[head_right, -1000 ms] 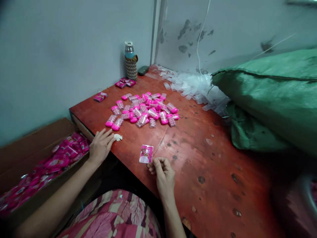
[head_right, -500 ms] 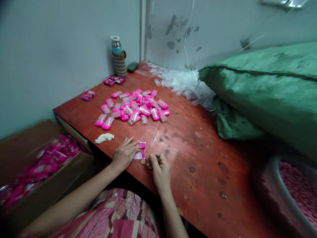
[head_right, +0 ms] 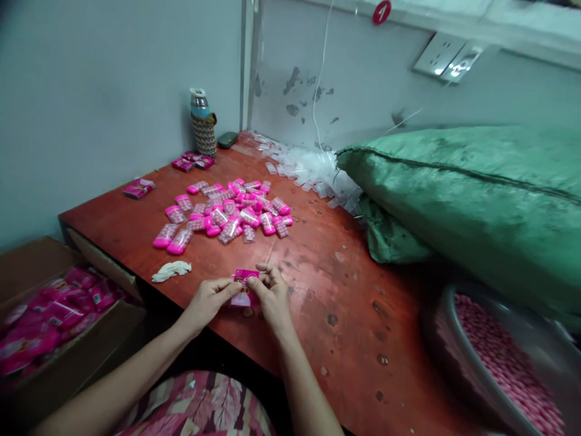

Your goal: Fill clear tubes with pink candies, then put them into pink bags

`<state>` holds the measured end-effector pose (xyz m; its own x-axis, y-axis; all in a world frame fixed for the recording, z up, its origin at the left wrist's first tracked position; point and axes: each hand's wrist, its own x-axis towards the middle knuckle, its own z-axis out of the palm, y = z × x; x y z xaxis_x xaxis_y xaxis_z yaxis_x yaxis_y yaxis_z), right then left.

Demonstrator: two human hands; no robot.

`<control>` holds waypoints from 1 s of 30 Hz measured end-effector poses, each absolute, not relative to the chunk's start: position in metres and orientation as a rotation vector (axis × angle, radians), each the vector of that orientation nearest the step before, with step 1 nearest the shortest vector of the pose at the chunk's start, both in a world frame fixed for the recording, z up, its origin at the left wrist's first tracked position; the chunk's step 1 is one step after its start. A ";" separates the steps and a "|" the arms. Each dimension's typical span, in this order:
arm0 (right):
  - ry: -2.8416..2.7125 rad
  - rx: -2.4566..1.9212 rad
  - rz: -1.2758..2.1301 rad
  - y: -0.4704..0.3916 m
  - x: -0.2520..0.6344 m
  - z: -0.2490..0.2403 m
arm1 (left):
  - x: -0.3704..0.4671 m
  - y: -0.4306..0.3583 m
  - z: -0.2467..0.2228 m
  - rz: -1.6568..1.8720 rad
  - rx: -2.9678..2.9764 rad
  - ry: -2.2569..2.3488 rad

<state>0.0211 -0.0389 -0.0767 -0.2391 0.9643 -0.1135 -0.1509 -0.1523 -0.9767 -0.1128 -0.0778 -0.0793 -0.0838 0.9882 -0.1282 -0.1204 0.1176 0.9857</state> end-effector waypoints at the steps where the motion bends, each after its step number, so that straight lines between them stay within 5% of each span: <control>1: -1.227 -1.064 1.570 -0.036 0.022 -0.076 | -0.113 -0.076 -0.081 1.200 0.922 1.180; 4: -1.509 -1.153 1.428 -0.016 0.027 -0.072 | -0.114 -0.073 -0.086 1.199 0.748 1.108; 8: -1.991 -1.496 0.630 0.043 0.037 -0.062 | -0.114 -0.073 -0.086 1.214 0.592 1.153; 11: -2.069 -1.654 0.391 0.090 0.038 -0.063 | -0.116 -0.075 -0.081 1.233 0.442 1.141; 30: -2.495 -1.702 0.142 0.050 0.066 -0.078 | -0.118 -0.064 -0.080 1.401 0.032 1.014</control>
